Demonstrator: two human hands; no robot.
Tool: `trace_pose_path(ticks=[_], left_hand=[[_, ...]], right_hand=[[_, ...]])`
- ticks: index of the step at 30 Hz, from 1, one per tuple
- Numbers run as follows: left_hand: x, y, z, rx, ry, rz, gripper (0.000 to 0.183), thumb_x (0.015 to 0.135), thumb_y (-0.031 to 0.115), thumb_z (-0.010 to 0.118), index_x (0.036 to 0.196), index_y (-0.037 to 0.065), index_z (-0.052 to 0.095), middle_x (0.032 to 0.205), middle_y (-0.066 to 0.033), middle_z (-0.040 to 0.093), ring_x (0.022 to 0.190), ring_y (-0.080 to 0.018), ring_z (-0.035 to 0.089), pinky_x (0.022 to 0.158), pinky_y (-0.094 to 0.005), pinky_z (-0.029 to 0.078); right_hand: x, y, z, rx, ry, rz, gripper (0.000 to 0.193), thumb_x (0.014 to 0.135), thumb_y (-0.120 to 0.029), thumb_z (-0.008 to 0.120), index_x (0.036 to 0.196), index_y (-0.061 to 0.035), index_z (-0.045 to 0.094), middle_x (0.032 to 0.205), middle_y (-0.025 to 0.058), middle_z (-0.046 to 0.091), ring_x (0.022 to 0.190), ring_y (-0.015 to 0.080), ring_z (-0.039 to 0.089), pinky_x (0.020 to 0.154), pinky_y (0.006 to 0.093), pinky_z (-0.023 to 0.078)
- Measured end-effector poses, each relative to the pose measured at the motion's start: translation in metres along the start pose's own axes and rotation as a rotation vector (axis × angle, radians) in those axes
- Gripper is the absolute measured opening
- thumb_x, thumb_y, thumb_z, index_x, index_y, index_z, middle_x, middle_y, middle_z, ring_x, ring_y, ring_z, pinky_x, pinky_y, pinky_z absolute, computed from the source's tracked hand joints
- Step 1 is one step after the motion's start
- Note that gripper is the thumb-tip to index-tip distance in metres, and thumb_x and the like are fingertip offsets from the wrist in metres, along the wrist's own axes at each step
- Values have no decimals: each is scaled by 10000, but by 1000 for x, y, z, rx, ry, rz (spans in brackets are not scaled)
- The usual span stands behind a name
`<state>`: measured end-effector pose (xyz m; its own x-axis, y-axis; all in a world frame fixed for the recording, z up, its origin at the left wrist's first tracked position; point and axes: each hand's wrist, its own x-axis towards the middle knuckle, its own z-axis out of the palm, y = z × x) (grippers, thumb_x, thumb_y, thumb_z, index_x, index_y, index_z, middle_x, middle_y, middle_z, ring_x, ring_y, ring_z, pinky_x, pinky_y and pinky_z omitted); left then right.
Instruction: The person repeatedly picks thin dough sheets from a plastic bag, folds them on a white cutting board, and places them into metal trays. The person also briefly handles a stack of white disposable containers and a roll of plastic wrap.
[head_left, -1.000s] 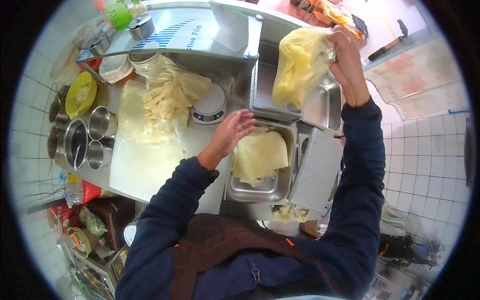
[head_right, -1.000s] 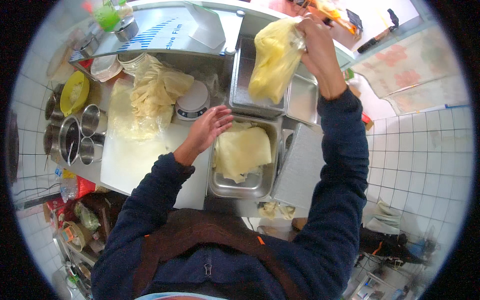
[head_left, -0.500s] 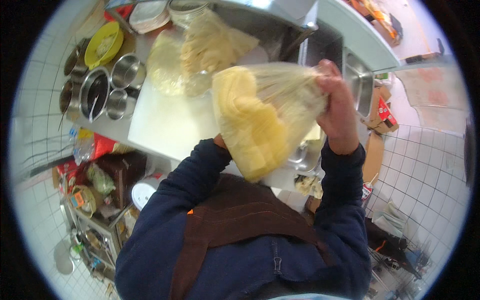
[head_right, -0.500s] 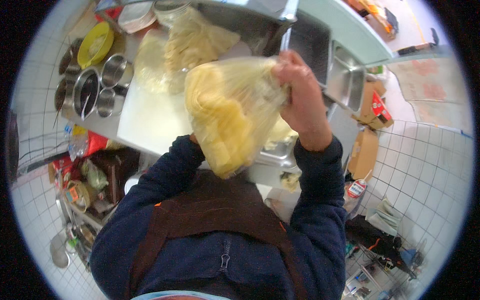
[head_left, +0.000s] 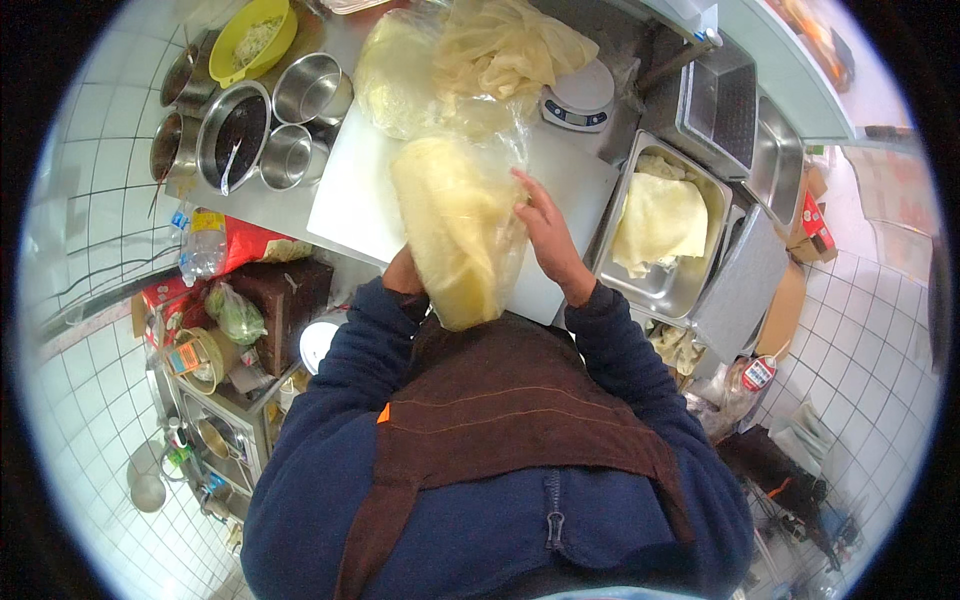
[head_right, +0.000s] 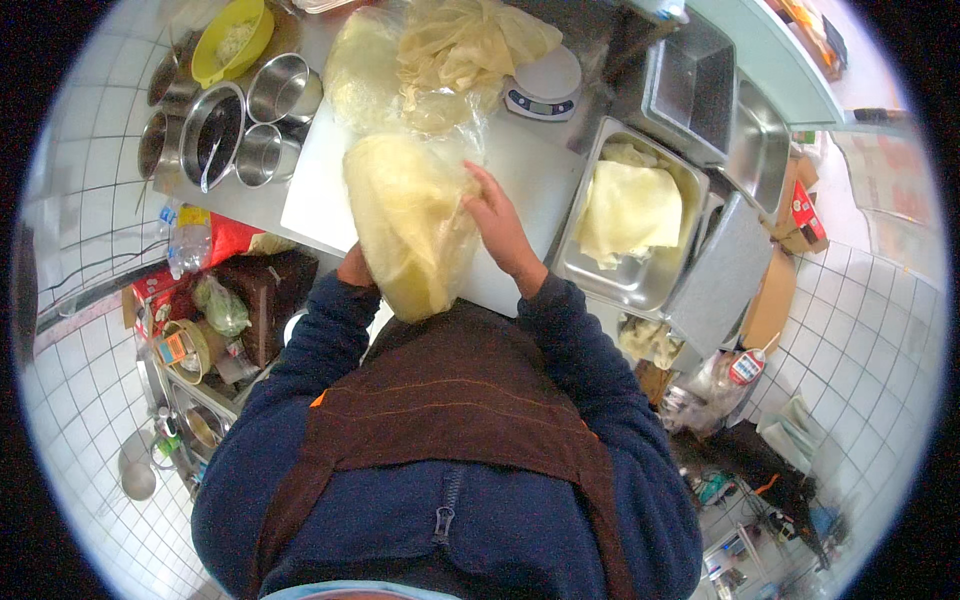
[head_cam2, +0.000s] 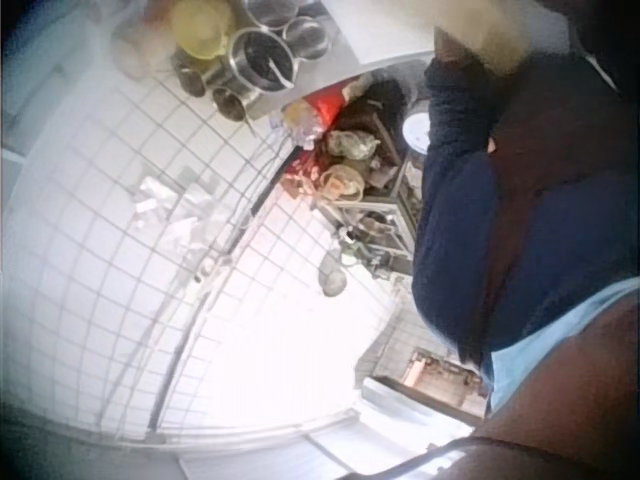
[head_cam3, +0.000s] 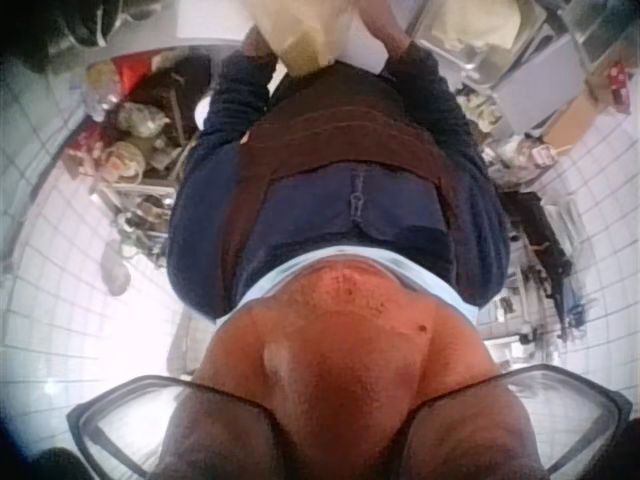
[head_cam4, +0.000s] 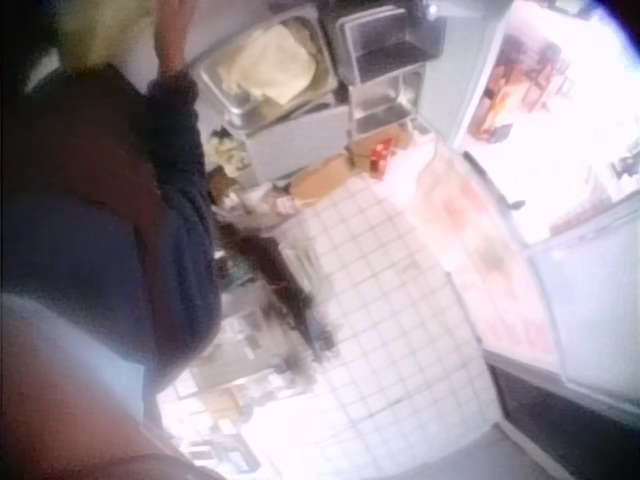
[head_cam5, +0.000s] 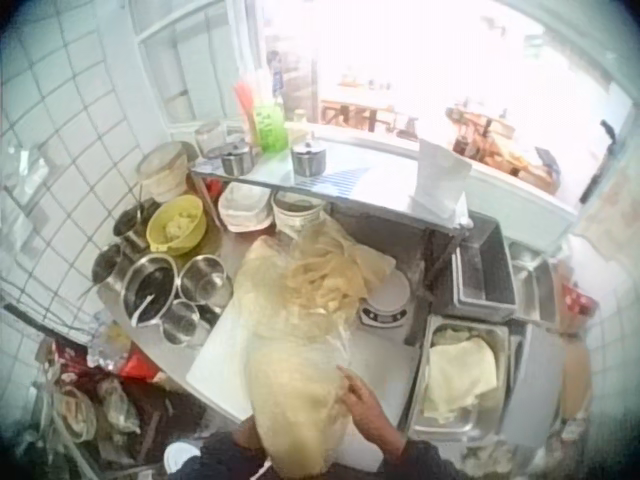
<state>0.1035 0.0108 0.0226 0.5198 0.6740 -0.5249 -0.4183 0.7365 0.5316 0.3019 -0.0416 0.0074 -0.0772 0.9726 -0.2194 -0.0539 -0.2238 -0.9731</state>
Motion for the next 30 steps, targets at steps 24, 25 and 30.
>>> trace_pose_path(ticks=[24,25,30], left_hand=[[4,11,13,317,-179,-143,854,822,177,746,1522,2,290,1443,-176,485,1298,-300,515,1089,-403,440],[3,15,30,337,-180,-128,852,817,172,743,1519,0,291,1438,-177,487,1293,-302,517,1087,-402,441],[33,23,137,368,-276,-23,835,798,147,727,1502,9,299,1363,-186,529,1237,-295,554,1029,-419,492]], right_hand=[[-34,10,-54,765,-50,222,580,950,-252,682,1436,-22,464,1387,110,564,1241,226,564,1039,398,482],[-39,-3,-63,775,-36,223,637,934,-239,703,1462,-12,428,1399,106,556,1241,216,564,1049,381,472],[-58,-77,-138,584,168,31,584,909,-211,740,1393,2,493,1300,129,625,1147,223,621,991,374,518]])
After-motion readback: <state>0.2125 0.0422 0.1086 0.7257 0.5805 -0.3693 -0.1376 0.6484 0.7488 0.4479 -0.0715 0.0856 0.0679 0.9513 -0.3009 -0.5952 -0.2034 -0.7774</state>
